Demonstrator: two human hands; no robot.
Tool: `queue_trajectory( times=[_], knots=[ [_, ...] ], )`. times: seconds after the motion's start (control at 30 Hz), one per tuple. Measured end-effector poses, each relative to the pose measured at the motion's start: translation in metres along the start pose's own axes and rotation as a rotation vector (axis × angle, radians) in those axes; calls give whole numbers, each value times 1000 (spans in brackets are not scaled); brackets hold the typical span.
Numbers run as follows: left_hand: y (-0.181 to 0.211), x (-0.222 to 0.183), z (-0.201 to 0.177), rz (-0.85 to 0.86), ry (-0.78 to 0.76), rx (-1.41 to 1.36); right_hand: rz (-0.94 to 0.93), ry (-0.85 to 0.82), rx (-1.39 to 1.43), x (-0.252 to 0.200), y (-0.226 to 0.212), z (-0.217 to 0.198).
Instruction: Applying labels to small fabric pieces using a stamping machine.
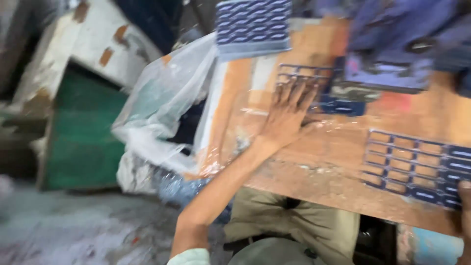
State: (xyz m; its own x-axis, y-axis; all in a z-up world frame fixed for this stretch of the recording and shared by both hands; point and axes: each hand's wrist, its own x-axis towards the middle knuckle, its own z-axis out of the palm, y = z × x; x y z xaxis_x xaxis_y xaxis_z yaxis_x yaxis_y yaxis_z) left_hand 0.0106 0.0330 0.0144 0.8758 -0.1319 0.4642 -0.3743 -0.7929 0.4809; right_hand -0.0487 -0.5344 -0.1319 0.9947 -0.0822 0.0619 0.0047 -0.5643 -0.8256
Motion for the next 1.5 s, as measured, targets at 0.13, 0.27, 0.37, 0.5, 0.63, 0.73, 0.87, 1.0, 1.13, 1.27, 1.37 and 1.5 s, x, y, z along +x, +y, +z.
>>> queue_trajectory(
  times=[0.13, 0.27, 0.37, 0.5, 0.63, 0.73, 0.87, 1.0, 1.13, 1.27, 1.37, 1.5],
  knots=[
    [-9, 24, 35, 227, -122, 152, 76, 137, -261, -20, -114, -26],
    [1, 32, 20, 286, -170, 44, 137, 269, -866, -2, -261, -14],
    [8, 11, -12, 306, -174, 89, -388, 319, -665, 37, -296, -3],
    [25, -50, -62, 284, -423, 47, -338, 179, -426, 112, -283, 10],
    [26, -93, -88, 112, -333, -10, -520, 268, -752, 155, -220, 17],
    [2, -103, -106, -79, -244, 133, -281, 228, -591, 132, -216, 7],
    [-30, -91, -124, -213, -171, 293, -613, 590, -1341, 25, -215, 79],
    [-20, -72, -122, -270, -123, 293, -473, -100, -904, -62, -240, 151],
    [23, -49, -76, -155, -181, 175, -683, -72, -713, -57, -305, 155],
    [20, -32, 15, 64, -135, 108, -610, -103, -664, 11, -327, 157],
    [24, -18, 42, 156, -179, 150, -662, -117, -596, 42, -321, 163],
    [26, -15, 38, 170, -223, 116, -730, -142, -500, 49, -314, 166]
  ],
)
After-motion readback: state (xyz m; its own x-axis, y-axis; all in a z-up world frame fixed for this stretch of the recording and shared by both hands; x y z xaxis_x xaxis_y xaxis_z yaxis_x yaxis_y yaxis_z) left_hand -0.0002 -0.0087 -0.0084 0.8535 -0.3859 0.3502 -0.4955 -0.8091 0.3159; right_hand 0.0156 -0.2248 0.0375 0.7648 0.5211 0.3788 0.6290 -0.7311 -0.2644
